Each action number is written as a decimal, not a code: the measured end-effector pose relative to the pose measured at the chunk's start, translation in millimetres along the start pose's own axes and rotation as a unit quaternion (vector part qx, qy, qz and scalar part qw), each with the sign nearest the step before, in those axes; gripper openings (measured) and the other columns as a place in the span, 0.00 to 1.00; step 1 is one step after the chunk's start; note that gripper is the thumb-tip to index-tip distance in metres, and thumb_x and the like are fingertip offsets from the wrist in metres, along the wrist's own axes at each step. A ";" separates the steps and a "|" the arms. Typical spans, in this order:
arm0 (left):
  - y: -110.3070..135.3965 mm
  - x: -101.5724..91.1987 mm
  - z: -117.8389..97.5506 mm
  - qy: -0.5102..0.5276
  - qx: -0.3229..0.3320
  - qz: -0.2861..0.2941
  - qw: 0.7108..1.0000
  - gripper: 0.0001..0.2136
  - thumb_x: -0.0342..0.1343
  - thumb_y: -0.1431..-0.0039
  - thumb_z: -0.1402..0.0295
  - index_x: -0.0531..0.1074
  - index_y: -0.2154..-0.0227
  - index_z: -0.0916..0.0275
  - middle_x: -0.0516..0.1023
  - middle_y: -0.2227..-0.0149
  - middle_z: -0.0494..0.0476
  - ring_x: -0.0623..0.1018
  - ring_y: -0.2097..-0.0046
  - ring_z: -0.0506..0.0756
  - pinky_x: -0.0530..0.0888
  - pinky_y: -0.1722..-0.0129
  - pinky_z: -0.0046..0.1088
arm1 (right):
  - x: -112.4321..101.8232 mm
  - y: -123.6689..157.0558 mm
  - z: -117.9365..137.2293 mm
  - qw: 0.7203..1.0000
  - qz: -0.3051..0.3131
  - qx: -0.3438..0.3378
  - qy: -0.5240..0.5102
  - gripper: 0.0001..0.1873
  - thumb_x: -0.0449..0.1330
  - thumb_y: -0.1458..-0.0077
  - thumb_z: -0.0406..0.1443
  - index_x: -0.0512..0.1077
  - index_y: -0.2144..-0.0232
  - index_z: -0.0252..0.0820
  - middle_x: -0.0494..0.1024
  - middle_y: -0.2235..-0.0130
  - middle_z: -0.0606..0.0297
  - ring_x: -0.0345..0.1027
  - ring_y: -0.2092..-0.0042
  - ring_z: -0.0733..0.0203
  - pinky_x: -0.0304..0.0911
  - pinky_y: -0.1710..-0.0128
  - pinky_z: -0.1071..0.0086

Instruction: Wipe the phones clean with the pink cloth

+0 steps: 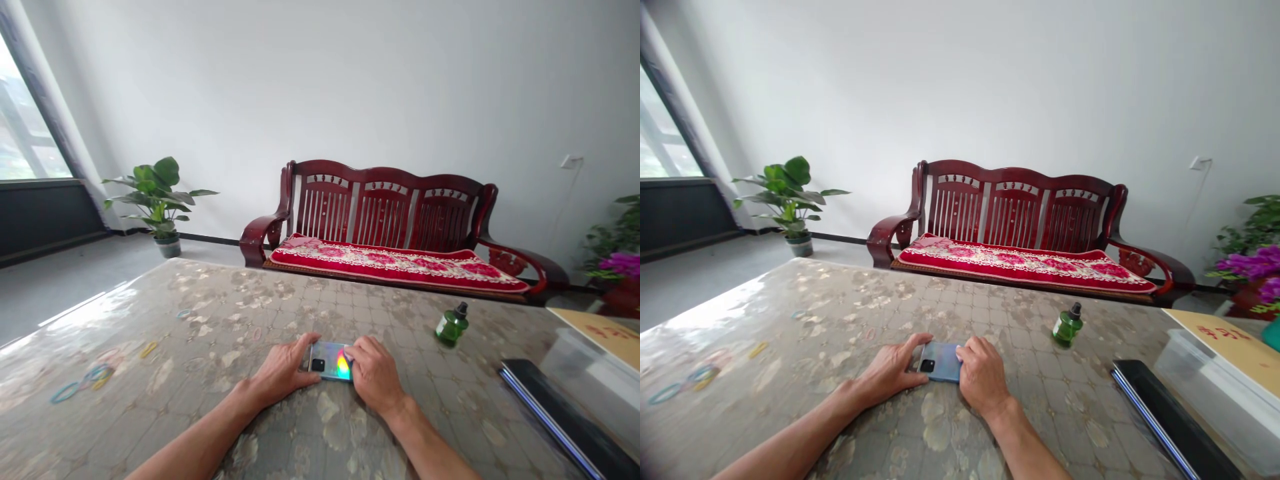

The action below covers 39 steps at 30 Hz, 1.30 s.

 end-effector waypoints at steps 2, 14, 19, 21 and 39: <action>0.1 1.4 1.2 0.002 0.001 0.000 1.000 0.30 0.60 0.47 0.62 0.56 0.43 0.54 0.76 0.48 0.52 0.80 0.56 0.58 0.70 0.56 0.29 | -0.6 -0.6 -2.7 1.000 -0.005 0.008 0.005 0.18 0.53 0.48 0.21 0.77 0.66 0.44 0.72 0.66 0.65 0.63 0.60 0.62 0.54 0.58 0.71; -0.3 0.4 1.2 -0.002 0.012 -0.010 1.000 0.30 0.60 0.47 0.61 0.56 0.43 0.54 0.77 0.49 0.53 0.79 0.54 0.59 0.70 0.56 0.30 | -0.3 1.1 -5.6 0.999 -0.009 0.006 0.030 0.17 0.52 0.46 0.22 0.76 0.65 0.45 0.72 0.66 0.65 0.63 0.59 0.61 0.54 0.57 0.70; -0.6 0.6 1.5 0.004 0.011 -0.010 1.000 0.30 0.60 0.47 0.61 0.56 0.43 0.53 0.76 0.47 0.53 0.78 0.51 0.59 0.70 0.54 0.30 | -0.3 0.9 -4.0 0.999 -0.007 0.011 0.046 0.16 0.53 0.46 0.22 0.76 0.67 0.45 0.72 0.66 0.65 0.62 0.60 0.61 0.53 0.58 0.70; -0.8 1.0 2.2 0.005 0.009 -0.009 1.000 0.30 0.60 0.47 0.61 0.56 0.43 0.52 0.75 0.46 0.53 0.78 0.50 0.59 0.70 0.53 0.30 | 0.3 1.1 -3.9 0.999 -0.004 0.015 0.052 0.16 0.54 0.46 0.22 0.76 0.67 0.45 0.72 0.66 0.65 0.62 0.60 0.60 0.53 0.58 0.69; -0.2 4.3 8.1 -0.009 0.012 -0.011 1.000 0.29 0.60 0.46 0.59 0.56 0.43 0.53 0.77 0.49 0.52 0.79 0.56 0.58 0.70 0.57 0.29 | 1.3 2.7 -2.9 0.998 0.017 0.027 0.062 0.12 0.55 0.41 0.25 0.75 0.67 0.44 0.73 0.64 0.65 0.62 0.59 0.60 0.53 0.58 0.68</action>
Point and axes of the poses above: each hand's wrist, its own y-axis away from the middle knuckle, its own x-axis out of the palm, z = x × y, the point moved 8 cm from there along -y, towards the middle knuckle
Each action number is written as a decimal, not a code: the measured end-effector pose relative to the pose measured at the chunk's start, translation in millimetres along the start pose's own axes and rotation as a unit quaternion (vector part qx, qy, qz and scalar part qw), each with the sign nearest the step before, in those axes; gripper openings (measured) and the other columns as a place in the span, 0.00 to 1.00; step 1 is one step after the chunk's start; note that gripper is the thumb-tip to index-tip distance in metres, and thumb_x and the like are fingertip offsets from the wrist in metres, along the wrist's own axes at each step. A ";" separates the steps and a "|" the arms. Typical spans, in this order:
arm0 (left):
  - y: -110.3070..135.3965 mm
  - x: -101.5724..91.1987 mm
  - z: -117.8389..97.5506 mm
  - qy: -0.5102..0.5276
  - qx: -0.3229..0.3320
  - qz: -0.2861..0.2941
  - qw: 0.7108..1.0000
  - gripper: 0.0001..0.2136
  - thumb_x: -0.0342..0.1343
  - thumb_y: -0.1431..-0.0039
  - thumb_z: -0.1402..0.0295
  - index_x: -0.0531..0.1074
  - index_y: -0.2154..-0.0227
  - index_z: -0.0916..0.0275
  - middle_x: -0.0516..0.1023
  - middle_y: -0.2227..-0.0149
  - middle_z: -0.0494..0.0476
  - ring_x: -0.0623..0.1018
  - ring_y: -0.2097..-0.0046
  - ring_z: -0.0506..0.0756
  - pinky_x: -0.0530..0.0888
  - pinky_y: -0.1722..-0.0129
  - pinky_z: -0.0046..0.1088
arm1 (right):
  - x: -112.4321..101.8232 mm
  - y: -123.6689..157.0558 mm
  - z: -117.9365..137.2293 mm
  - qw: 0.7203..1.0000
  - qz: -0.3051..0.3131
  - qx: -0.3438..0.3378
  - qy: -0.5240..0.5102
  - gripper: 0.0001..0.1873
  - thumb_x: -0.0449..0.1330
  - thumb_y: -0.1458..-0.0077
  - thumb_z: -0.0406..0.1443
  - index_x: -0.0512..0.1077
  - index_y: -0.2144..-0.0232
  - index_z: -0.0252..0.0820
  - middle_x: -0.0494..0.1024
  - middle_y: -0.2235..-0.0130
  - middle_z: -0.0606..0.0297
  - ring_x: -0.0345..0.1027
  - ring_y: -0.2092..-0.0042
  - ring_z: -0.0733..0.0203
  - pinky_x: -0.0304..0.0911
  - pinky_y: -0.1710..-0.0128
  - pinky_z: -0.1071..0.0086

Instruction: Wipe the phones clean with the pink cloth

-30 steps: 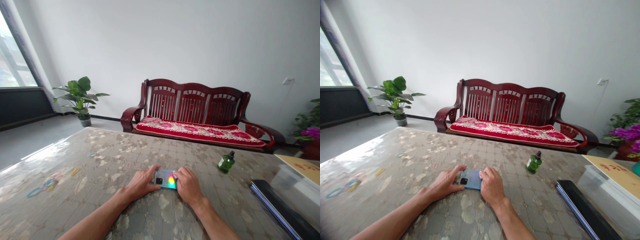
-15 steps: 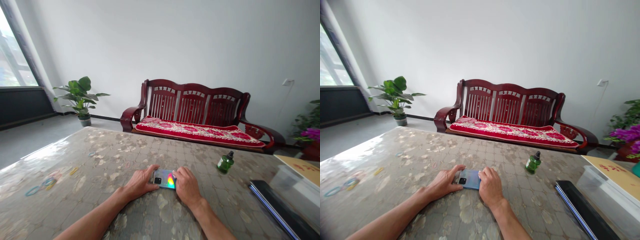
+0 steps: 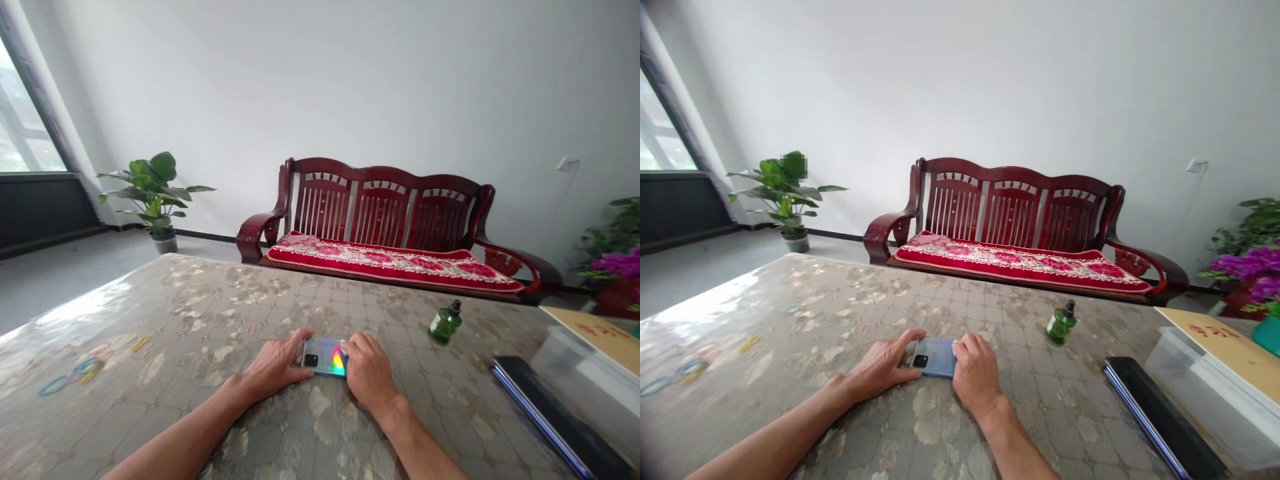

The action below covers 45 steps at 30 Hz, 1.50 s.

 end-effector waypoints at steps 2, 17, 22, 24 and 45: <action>0.1 0.1 0.4 0.000 -0.002 -0.001 1.000 0.29 0.60 0.46 0.59 0.56 0.44 0.53 0.77 0.50 0.52 0.79 0.56 0.58 0.70 0.58 0.28 | -0.7 0.0 0.2 1.000 0.002 0.000 -0.001 0.12 0.55 0.41 0.25 0.75 0.66 0.45 0.73 0.63 0.65 0.62 0.59 0.60 0.53 0.58 0.68; 1.0 -6.1 -8.7 -0.002 -0.016 0.004 1.000 0.27 0.58 0.46 0.60 0.57 0.45 0.54 0.78 0.54 0.51 0.80 0.59 0.57 0.70 0.59 0.27 | -6.8 1.5 13.3 0.998 0.003 -0.044 -0.047 0.11 0.54 0.41 0.27 0.75 0.65 0.45 0.72 0.64 0.65 0.63 0.59 0.61 0.55 0.57 0.70; 0.6 -5.3 -9.1 -0.009 -0.018 0.010 1.000 0.26 0.57 0.46 0.60 0.57 0.44 0.53 0.78 0.55 0.51 0.80 0.59 0.58 0.70 0.59 0.28 | -3.7 -0.6 -8.2 1.000 -0.001 0.017 -0.010 0.12 0.53 0.40 0.26 0.75 0.64 0.44 0.73 0.63 0.64 0.64 0.59 0.60 0.55 0.57 0.69; 0.7 -5.0 -9.6 -0.011 -0.016 0.011 1.000 0.26 0.57 0.45 0.60 0.57 0.44 0.54 0.78 0.56 0.51 0.80 0.58 0.58 0.70 0.58 0.28 | -2.6 0.1 -7.8 1.000 0.002 0.023 -0.007 0.13 0.53 0.40 0.25 0.75 0.64 0.44 0.73 0.63 0.63 0.64 0.58 0.60 0.56 0.56 0.69; 2.7 -4.4 -14.6 0.001 -0.022 0.004 1.000 0.29 0.59 0.47 0.62 0.56 0.43 0.54 0.76 0.48 0.55 0.78 0.50 0.60 0.71 0.52 0.31 | 0.0 6.3 28.4 0.997 0.048 -0.048 -0.028 0.13 0.52 0.39 0.26 0.73 0.65 0.45 0.73 0.62 0.64 0.65 0.59 0.60 0.56 0.57 0.70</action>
Point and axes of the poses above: each hand's wrist, its own y-axis away from the middle knuckle, its own x-axis out of the palm, z = x × y, the point moved 8 cm from there along -y, towards the middle knuckle
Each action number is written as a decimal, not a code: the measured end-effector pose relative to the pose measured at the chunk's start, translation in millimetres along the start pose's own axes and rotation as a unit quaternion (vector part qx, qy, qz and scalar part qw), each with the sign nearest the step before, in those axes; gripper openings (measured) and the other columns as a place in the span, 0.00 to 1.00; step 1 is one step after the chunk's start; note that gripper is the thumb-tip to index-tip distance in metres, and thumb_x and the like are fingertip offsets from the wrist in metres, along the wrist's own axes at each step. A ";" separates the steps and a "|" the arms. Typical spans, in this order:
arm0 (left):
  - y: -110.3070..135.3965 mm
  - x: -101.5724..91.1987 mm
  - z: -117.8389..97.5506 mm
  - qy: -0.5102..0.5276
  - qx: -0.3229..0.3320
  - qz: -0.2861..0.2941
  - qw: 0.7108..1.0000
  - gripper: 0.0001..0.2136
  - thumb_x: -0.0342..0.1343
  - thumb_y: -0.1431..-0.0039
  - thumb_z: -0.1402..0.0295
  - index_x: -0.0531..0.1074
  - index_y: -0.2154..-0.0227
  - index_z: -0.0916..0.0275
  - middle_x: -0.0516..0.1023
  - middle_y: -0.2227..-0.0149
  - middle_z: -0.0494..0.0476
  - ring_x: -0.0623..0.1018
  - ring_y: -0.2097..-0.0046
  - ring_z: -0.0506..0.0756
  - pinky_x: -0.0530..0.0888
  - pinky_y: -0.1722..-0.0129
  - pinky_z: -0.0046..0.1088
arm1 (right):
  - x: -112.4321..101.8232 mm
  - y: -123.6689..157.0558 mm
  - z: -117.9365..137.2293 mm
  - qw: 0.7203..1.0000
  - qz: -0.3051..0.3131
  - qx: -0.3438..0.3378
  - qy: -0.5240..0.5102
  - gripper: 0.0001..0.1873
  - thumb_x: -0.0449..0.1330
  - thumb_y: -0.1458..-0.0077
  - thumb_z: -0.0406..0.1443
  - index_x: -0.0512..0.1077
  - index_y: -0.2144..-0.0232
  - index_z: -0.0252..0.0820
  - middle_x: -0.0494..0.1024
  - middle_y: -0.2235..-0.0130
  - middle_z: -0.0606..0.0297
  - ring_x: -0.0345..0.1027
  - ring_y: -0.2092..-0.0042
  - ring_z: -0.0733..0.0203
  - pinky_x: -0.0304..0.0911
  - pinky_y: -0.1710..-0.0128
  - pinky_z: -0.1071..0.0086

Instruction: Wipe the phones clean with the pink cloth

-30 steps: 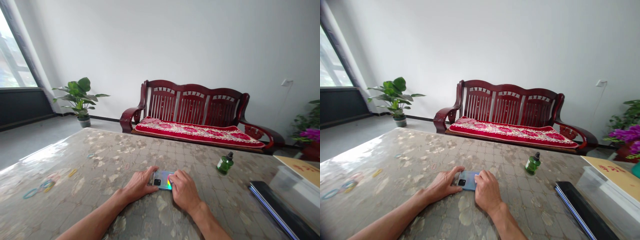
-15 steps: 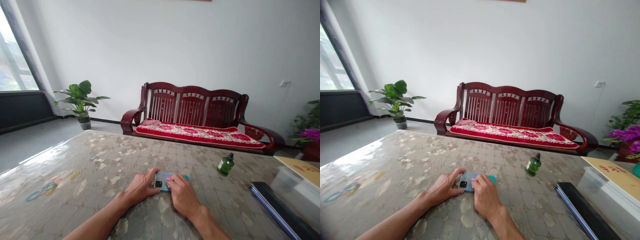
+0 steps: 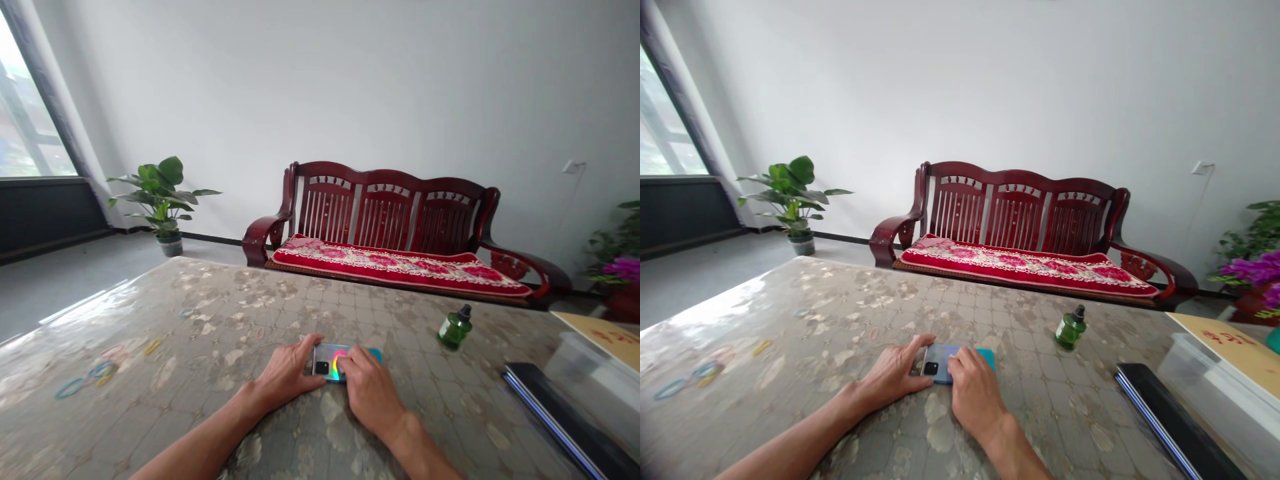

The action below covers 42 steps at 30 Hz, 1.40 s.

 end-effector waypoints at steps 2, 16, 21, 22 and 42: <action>-0.1 0.6 0.1 0.002 0.002 0.000 1.000 0.29 0.59 0.47 0.62 0.57 0.43 0.55 0.76 0.48 0.55 0.78 0.51 0.60 0.71 0.53 0.31 | -2.9 -0.7 -5.9 1.000 0.004 0.022 0.015 0.13 0.52 0.39 0.25 0.73 0.67 0.45 0.73 0.63 0.64 0.66 0.59 0.60 0.56 0.58 0.70; -0.4 1.2 -1.2 -0.010 0.019 -0.015 1.000 0.28 0.58 0.46 0.61 0.57 0.44 0.56 0.77 0.49 0.55 0.79 0.51 0.60 0.71 0.54 0.30 | -3.5 3.4 4.2 0.997 0.050 0.033 0.048 0.14 0.52 0.41 0.25 0.75 0.63 0.44 0.75 0.59 0.62 0.67 0.56 0.59 0.58 0.56 0.70; -1.0 2.2 1.3 -0.009 0.019 -0.014 1.000 0.28 0.59 0.46 0.61 0.57 0.44 0.56 0.77 0.48 0.56 0.78 0.49 0.61 0.71 0.52 0.31 | -18.9 16.4 -23.8 0.993 0.062 0.066 0.078 0.17 0.50 0.40 0.24 0.76 0.64 0.43 0.75 0.62 0.62 0.67 0.58 0.60 0.58 0.56 0.70; -1.1 1.9 1.5 -0.009 0.019 -0.015 1.000 0.28 0.59 0.46 0.60 0.57 0.44 0.56 0.76 0.48 0.56 0.78 0.49 0.61 0.71 0.52 0.31 | -21.3 19.5 -29.4 0.992 0.057 0.077 0.083 0.17 0.50 0.40 0.24 0.76 0.64 0.43 0.75 0.62 0.62 0.68 0.58 0.60 0.59 0.57 0.70; 0.9 -0.8 -9.5 -0.057 0.062 0.012 0.996 0.25 0.59 0.40 0.59 0.57 0.44 0.57 0.78 0.51 0.56 0.79 0.51 0.59 0.72 0.55 0.29 | -20.5 31.4 -24.9 0.998 -0.027 0.023 0.044 0.18 0.49 0.41 0.23 0.76 0.66 0.44 0.73 0.66 0.62 0.67 0.61 0.59 0.61 0.60 0.69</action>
Point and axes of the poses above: each hand's wrist, its own y-axis away from the middle knuckle, its own x-axis out of the palm, z = x × y, the point moved 8 cm from there along -y, towards the middle knuckle
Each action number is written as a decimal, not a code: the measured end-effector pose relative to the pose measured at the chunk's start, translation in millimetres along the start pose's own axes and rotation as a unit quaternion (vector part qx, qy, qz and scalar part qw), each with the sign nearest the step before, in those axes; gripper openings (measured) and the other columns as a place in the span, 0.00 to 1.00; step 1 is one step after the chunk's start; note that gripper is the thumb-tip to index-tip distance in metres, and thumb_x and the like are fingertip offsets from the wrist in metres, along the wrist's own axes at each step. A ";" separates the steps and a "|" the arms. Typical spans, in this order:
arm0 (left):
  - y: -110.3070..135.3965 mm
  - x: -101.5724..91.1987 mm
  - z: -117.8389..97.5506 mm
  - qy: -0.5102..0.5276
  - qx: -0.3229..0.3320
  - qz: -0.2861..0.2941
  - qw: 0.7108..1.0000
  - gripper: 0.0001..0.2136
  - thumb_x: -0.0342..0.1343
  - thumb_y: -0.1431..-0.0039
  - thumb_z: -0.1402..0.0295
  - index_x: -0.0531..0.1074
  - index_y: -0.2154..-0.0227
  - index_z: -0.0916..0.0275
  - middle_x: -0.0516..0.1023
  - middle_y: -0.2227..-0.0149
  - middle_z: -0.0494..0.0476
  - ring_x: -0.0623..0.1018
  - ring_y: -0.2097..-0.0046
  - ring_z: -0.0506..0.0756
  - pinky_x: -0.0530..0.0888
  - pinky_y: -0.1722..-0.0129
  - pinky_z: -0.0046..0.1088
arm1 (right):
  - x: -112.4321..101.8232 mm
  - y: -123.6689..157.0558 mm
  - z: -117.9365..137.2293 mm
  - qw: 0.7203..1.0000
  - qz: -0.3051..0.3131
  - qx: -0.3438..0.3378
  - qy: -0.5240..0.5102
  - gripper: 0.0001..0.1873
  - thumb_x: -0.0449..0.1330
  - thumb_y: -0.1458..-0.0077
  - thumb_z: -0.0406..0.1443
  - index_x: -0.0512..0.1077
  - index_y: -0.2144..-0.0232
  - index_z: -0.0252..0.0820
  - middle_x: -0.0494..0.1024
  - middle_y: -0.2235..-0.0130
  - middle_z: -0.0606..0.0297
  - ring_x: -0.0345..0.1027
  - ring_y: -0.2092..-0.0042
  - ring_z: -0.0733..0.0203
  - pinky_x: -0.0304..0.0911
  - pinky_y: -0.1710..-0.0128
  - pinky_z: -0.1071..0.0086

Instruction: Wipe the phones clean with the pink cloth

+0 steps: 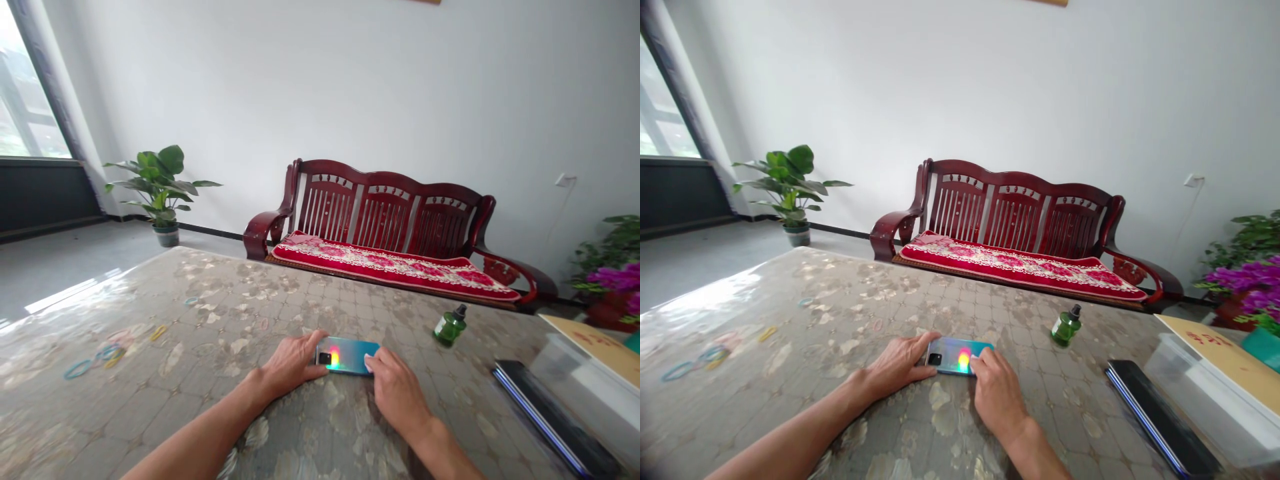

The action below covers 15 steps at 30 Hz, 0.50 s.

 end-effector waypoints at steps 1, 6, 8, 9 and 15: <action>-0.1 0.1 -2.4 -0.009 0.010 0.005 1.000 0.24 0.58 0.39 0.60 0.57 0.44 0.57 0.78 0.50 0.56 0.79 0.51 0.59 0.72 0.56 0.29 | 1.2 -2.4 4.2 1.000 0.004 -0.007 -0.007 0.18 0.49 0.41 0.24 0.76 0.66 0.44 0.73 0.65 0.62 0.67 0.61 0.59 0.61 0.60 0.70; -1.3 1.7 -11.0 -0.051 0.039 0.020 0.998 0.20 0.55 0.35 0.61 0.59 0.44 0.57 0.75 0.47 0.59 0.79 0.52 0.59 0.73 0.57 0.29 | -1.2 -18.3 3.2 0.997 0.004 0.018 -0.074 0.20 0.49 0.41 0.25 0.78 0.64 0.48 0.75 0.65 0.64 0.69 0.61 0.61 0.62 0.59 0.71; -2.1 -0.1 -12.9 -0.058 0.039 0.016 0.997 0.17 0.53 0.34 0.61 0.61 0.46 0.57 0.76 0.48 0.59 0.80 0.53 0.59 0.74 0.58 0.29 | -6.8 -20.7 -15.1 0.993 -0.017 0.064 -0.101 0.19 0.49 0.41 0.27 0.79 0.63 0.48 0.77 0.64 0.64 0.71 0.60 0.61 0.63 0.59 0.70; -2.5 -1.5 -13.4 -0.058 0.036 0.015 0.998 0.15 0.53 0.34 0.61 0.62 0.47 0.57 0.77 0.50 0.58 0.80 0.54 0.59 0.74 0.59 0.29 | -9.5 -20.8 -25.0 0.989 -0.030 0.086 -0.115 0.19 0.50 0.42 0.28 0.79 0.61 0.48 0.77 0.63 0.64 0.71 0.60 0.61 0.64 0.59 0.70; -3.8 -12.4 -14.2 -0.040 0.005 0.016 0.999 0.10 0.46 0.30 0.61 0.68 0.54 0.58 0.81 0.59 0.55 0.81 0.59 0.58 0.73 0.63 0.26 | -7.8 -21.2 -57.7 0.958 -0.083 0.157 -0.224 0.15 0.53 0.43 0.35 0.79 0.60 0.47 0.80 0.61 0.62 0.74 0.58 0.58 0.67 0.57 0.68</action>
Point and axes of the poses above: each hand's wrist, its own y-axis away from the middle knuckle, its own x-axis out of the palm, z = x × y, the point moved 8 cm from there along -y, towards the middle knuckle
